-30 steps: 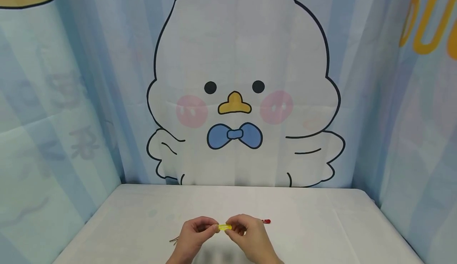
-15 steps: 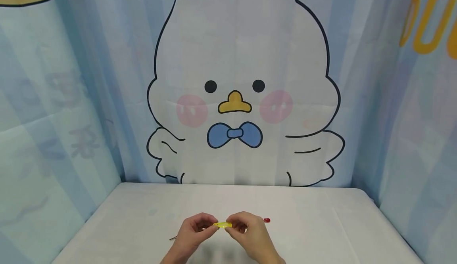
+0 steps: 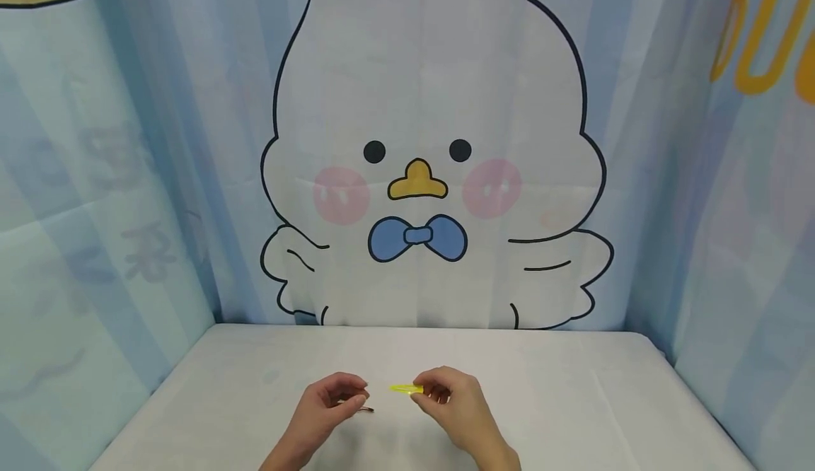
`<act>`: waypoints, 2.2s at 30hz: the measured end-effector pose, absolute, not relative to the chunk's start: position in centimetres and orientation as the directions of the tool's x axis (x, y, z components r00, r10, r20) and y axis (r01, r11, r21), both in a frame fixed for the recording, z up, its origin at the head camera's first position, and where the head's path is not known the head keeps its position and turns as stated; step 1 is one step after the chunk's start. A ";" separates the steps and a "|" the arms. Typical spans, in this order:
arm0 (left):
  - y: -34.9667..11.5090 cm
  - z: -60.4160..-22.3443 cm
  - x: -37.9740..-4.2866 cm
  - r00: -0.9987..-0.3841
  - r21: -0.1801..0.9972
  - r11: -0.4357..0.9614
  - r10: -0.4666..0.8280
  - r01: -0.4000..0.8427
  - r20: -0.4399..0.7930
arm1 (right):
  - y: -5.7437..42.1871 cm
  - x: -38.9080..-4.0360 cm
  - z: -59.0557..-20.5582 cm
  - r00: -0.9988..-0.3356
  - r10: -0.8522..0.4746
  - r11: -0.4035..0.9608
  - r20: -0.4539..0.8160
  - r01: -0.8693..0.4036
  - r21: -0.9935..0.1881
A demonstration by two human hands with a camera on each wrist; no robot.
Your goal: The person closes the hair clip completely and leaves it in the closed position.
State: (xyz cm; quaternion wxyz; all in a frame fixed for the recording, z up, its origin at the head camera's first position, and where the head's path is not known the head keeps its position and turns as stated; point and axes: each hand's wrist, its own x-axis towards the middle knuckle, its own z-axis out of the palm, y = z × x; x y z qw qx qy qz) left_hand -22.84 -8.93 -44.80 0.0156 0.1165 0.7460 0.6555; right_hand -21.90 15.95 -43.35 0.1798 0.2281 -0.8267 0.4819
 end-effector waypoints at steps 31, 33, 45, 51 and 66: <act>-16.5 -46.2 -23.4 -0.997 0.933 0.352 0.034 0.077 0.069 | 20.4 -24.1 -44.2 -0.965 -0.056 0.522 0.258 -0.248 -0.816; -16.8 -46.5 -23.4 -0.997 0.932 0.354 0.045 0.072 0.060 | 20.6 -24.2 -44.4 -0.966 -0.059 0.536 0.250 -0.242 -0.809; -19.0 -47.1 -23.9 -0.990 0.900 0.419 0.121 0.119 0.075 | 22.3 -25.4 -45.2 -0.993 -0.006 0.640 0.117 -0.094 -0.763; -19.6 -47.4 -24.3 -0.992 0.898 0.431 0.118 0.085 0.037 | 23.2 -25.8 -45.8 -0.991 -0.037 0.658 0.127 -0.120 -0.743; -20.2 -47.8 -24.9 -0.982 0.878 0.475 0.183 0.056 -0.036 | 24.5 -26.9 -46.7 -0.997 -0.078 0.707 0.012 -0.064 -0.705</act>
